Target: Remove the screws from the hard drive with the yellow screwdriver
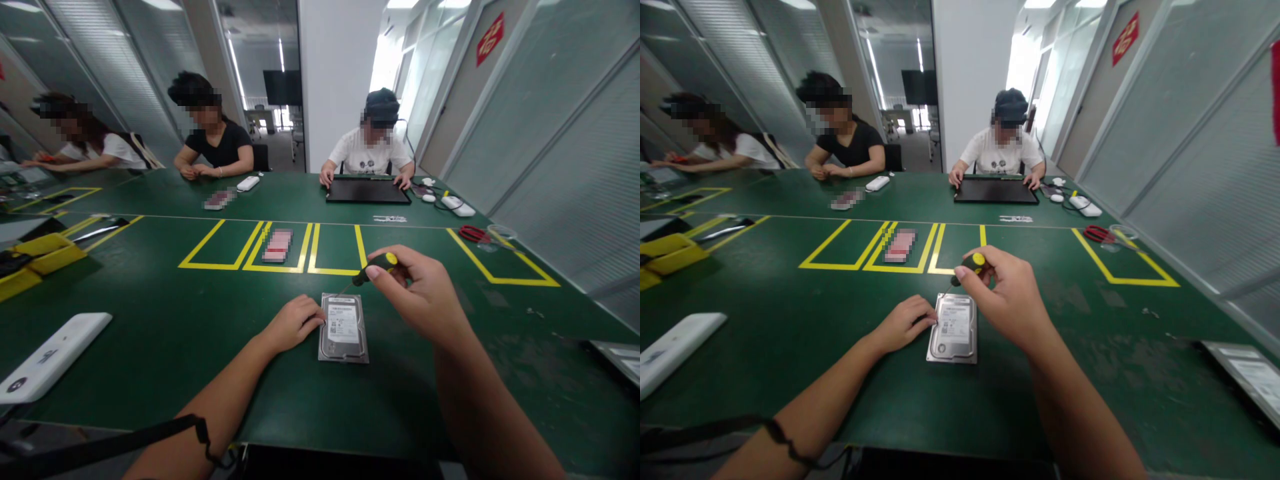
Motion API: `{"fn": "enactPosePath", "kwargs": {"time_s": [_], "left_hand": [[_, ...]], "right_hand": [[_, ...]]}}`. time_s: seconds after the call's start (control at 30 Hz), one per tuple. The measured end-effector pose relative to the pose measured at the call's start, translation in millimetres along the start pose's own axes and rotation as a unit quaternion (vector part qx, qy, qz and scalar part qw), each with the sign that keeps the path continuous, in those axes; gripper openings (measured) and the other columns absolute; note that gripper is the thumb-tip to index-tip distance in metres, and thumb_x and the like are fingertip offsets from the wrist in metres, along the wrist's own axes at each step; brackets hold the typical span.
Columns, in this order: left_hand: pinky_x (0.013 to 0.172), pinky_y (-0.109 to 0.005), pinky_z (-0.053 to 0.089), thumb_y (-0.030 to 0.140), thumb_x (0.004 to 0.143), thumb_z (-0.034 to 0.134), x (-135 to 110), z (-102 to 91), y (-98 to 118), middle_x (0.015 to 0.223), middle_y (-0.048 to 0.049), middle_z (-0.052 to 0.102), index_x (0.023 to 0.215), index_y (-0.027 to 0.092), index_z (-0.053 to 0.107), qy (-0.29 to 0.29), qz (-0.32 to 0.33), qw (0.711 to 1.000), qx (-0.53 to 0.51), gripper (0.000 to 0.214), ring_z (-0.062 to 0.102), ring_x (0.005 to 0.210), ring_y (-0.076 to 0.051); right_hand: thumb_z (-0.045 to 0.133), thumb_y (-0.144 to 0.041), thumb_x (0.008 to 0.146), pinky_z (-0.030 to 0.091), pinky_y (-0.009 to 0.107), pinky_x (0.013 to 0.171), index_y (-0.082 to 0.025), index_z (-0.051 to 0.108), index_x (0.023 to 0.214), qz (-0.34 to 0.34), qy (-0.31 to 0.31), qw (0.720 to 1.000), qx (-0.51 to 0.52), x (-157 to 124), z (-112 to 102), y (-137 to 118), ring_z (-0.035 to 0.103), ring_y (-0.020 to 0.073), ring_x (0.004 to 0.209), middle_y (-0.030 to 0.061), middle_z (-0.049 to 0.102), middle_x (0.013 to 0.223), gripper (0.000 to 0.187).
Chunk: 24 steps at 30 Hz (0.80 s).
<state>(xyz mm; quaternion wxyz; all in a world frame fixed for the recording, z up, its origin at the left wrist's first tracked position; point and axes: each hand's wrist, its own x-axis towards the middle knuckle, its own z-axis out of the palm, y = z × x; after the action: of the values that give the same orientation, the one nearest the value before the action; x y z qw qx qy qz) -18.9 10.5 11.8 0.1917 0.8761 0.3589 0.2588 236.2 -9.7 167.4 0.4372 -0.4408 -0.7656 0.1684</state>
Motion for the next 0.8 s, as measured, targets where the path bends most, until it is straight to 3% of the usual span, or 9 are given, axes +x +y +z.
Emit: {"fn": "enactPosePath", "kwargs": {"time_s": [0.33,0.8], "left_hand": [[0.083,-0.033,0.045,0.023,0.097,0.056,-1.1,0.3,-1.6,0.093,-0.0058,0.068,0.095,0.018,0.067,-0.016,0.018,0.999,0.033,0.012,0.058,0.089,-0.020],[0.080,-0.031,0.044,0.023,0.093,0.061,0.8,-0.9,-2.5,0.086,-0.0040,0.071,0.087,0.017,0.069,-0.018,0.004,1.000,0.002,0.012,0.061,0.084,-0.018]], "right_hand": [[0.063,-0.034,0.090,0.038,0.024,0.059,-0.015,0.069,0.096,0.000,-0.007,1.000,-0.007,0.2,-1.6,-2.0,0.049,0.0099,0.060,0.0002,0.061,0.073,0.021],[0.062,-0.034,0.091,0.036,0.024,0.058,-0.016,0.069,0.093,0.010,-0.027,0.999,0.020,0.5,-2.7,-2.1,0.047,0.0088,0.061,0.0003,0.062,0.078,0.020]]}}
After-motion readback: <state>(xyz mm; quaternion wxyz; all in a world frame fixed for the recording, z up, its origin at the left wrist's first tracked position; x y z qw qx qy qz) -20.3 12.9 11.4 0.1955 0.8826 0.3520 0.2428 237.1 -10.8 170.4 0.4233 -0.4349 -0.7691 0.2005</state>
